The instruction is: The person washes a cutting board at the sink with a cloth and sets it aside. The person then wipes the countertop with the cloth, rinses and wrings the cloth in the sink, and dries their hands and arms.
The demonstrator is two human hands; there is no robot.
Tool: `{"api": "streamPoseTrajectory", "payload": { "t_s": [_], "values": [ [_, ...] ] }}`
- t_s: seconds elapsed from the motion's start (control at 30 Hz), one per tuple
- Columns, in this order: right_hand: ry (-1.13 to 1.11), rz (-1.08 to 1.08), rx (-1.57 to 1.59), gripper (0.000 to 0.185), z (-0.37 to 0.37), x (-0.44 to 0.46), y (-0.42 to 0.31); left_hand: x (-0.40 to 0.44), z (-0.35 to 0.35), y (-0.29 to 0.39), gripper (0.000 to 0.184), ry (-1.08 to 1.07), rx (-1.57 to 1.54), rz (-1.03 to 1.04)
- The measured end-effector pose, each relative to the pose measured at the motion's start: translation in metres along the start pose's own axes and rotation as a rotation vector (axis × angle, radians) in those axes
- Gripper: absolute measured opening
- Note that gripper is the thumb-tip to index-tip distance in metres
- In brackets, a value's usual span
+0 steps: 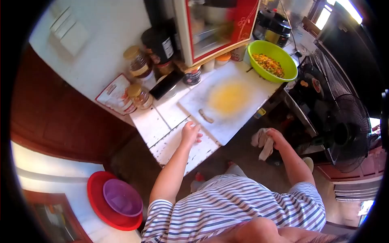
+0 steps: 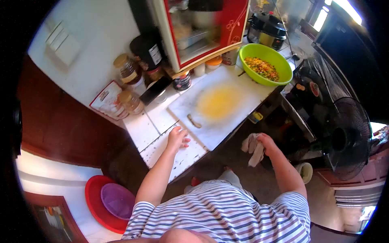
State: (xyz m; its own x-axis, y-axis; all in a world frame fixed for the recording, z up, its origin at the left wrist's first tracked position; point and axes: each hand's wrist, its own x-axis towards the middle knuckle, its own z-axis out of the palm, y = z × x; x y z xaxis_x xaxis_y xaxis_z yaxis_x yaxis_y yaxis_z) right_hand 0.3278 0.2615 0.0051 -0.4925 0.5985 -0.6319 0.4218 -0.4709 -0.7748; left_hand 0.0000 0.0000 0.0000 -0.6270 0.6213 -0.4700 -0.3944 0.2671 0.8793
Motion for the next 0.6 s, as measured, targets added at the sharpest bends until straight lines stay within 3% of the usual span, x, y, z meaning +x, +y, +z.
{"api": "streamPoseTrajectory", "payload": {
  "t_s": [0.07, 0.1, 0.2, 0.27, 0.37, 0.43, 0.57, 0.6],
  "values": [
    [0.015, 0.062, 0.199, 0.027, 0.003, 0.002, -0.039, 0.014, 0.009, 0.01, 0.057, 0.067, 0.062, -0.068],
    [-0.073, 0.132, 0.281, 0.027, 0.012, 0.029, -0.01, 0.002, 0.004, 0.023, 0.057, 0.148, 0.167, -0.109],
    [-0.321, 0.154, 0.166, 0.043, -0.009, 0.087, -0.04, 0.011, 0.052, 0.04, 0.035, 0.337, 0.574, -0.09],
    [-0.428, 0.243, 0.089, 0.054, 0.015, 0.091, -0.05, 0.034, 0.052, 0.009, 0.035, 0.496, 0.73, -0.033],
    [-0.428, 0.236, 0.125, 0.055, 0.03, 0.103, -0.041, 0.027, 0.067, 0.021, 0.037, 0.623, 0.861, -0.02],
    [-0.499, 0.252, 0.208, 0.053, 0.033, 0.1, -0.038, 0.008, 0.086, 0.025, 0.039, 0.657, 1.017, -0.034],
    [-0.486, 0.272, 0.285, 0.044, 0.02, 0.09, -0.035, -0.026, 0.113, 0.01, 0.044, 0.619, 0.951, -0.142],
    [-0.488, 0.184, 0.264, 0.043, 0.013, 0.089, -0.023, -0.04, 0.118, 0.0, 0.043, 0.625, 0.939, -0.114]
  ]
}}
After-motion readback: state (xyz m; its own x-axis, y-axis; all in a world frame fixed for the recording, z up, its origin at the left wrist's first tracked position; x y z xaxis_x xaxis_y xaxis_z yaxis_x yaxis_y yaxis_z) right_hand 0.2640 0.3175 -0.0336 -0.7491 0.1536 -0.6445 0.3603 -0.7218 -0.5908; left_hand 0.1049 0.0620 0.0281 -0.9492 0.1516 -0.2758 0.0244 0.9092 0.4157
